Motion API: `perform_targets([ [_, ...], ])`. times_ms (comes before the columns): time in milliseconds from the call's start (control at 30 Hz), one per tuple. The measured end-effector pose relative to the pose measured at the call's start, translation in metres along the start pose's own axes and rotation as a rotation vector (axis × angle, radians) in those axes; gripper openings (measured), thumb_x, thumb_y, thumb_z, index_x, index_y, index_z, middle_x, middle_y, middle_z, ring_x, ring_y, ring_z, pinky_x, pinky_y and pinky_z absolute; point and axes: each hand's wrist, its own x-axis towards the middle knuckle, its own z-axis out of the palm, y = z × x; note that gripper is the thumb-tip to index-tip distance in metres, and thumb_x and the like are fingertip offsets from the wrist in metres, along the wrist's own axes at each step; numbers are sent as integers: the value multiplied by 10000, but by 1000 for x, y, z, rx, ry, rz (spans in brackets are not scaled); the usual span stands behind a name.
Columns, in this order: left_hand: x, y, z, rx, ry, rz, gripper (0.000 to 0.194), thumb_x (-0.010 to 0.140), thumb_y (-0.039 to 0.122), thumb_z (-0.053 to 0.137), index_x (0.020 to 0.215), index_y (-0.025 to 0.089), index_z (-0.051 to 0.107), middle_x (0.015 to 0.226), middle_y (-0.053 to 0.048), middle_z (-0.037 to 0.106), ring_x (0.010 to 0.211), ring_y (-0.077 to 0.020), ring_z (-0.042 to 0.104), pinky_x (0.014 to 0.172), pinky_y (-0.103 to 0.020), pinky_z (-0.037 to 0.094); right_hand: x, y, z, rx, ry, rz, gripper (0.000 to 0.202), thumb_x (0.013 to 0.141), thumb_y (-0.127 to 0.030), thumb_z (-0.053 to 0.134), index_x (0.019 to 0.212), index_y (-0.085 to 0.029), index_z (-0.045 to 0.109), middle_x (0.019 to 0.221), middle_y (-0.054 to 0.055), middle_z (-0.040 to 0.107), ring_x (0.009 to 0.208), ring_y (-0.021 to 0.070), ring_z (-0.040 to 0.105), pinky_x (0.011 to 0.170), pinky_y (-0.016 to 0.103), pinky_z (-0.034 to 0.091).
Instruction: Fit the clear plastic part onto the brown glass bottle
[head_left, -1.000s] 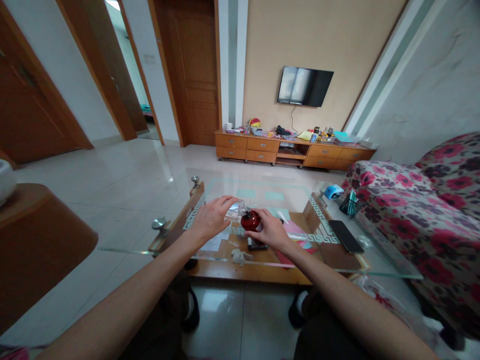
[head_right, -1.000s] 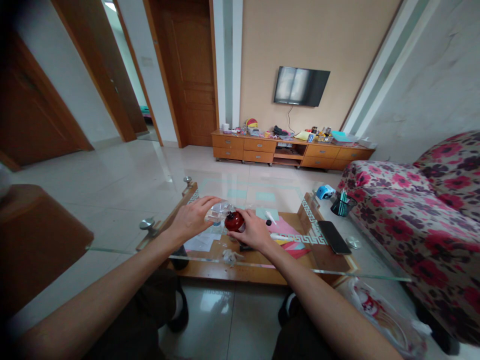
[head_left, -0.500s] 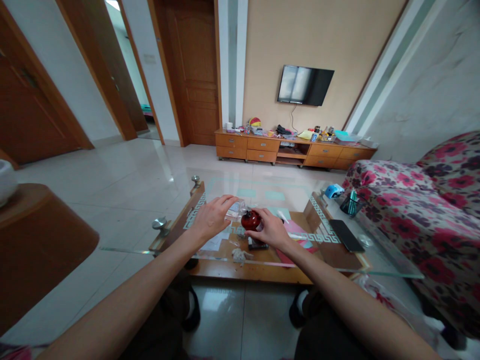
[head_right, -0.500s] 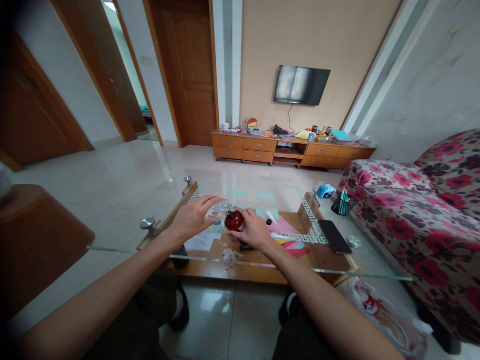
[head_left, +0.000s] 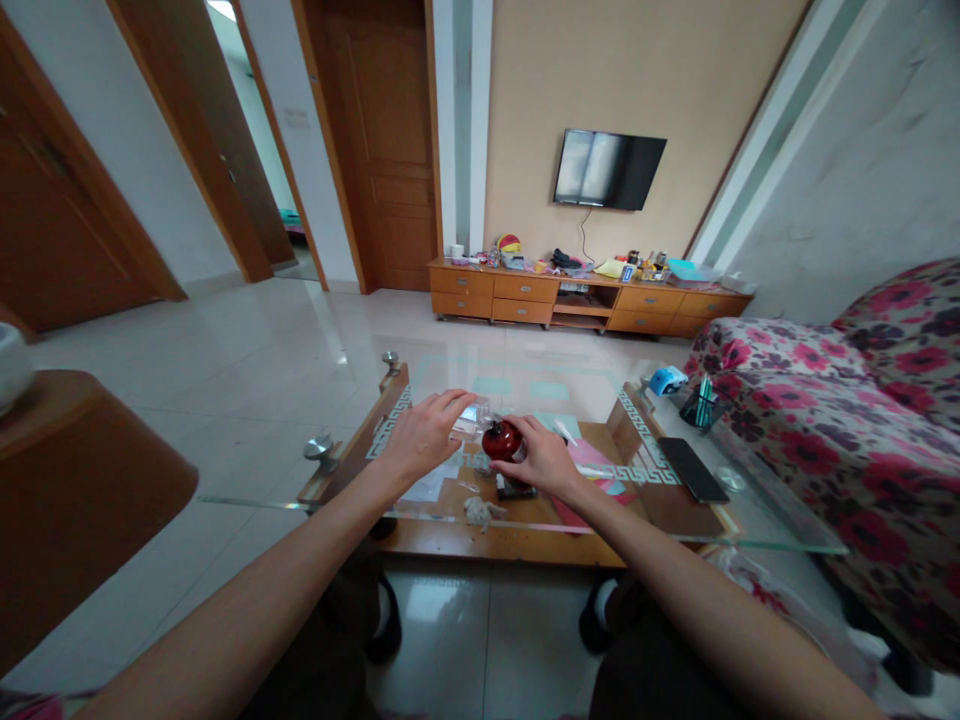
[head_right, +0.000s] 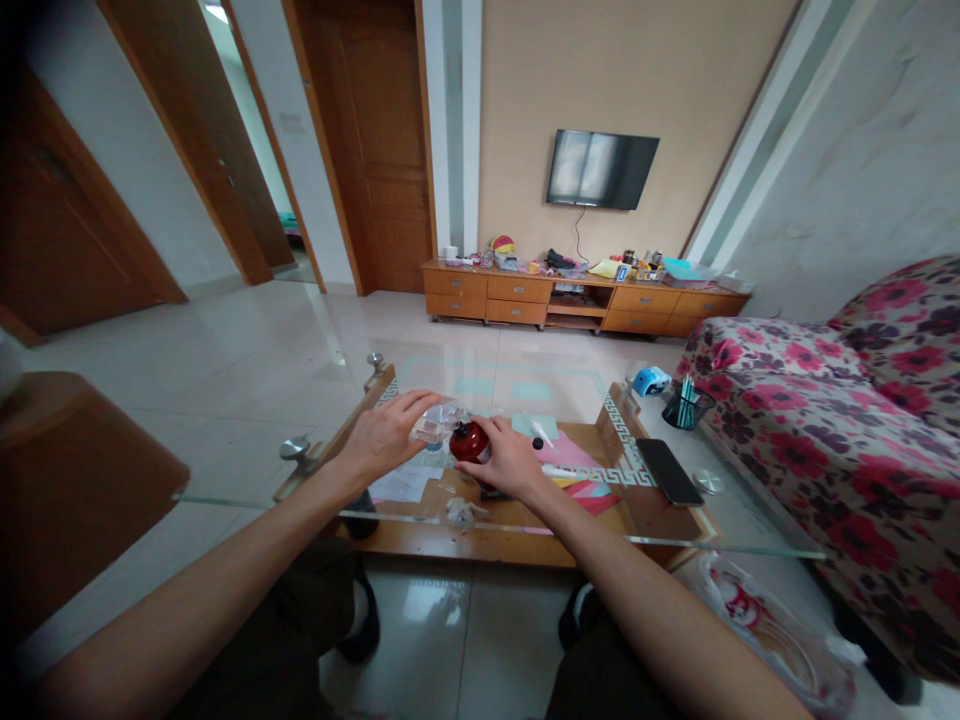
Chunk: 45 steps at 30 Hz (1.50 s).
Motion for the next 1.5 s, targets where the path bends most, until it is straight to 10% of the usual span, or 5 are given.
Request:
perform_targets([
  [1500, 1, -2, 5, 28, 17, 38, 724, 849, 133, 724, 1507, 340, 504, 1525, -38, 575, 1273, -278, 621, 916, -388, 600, 0, 5, 1, -23, -10, -8, 855, 804, -637, 831, 1517, -315, 489, 1346, 108, 617, 1135, 302, 651, 960, 445, 532],
])
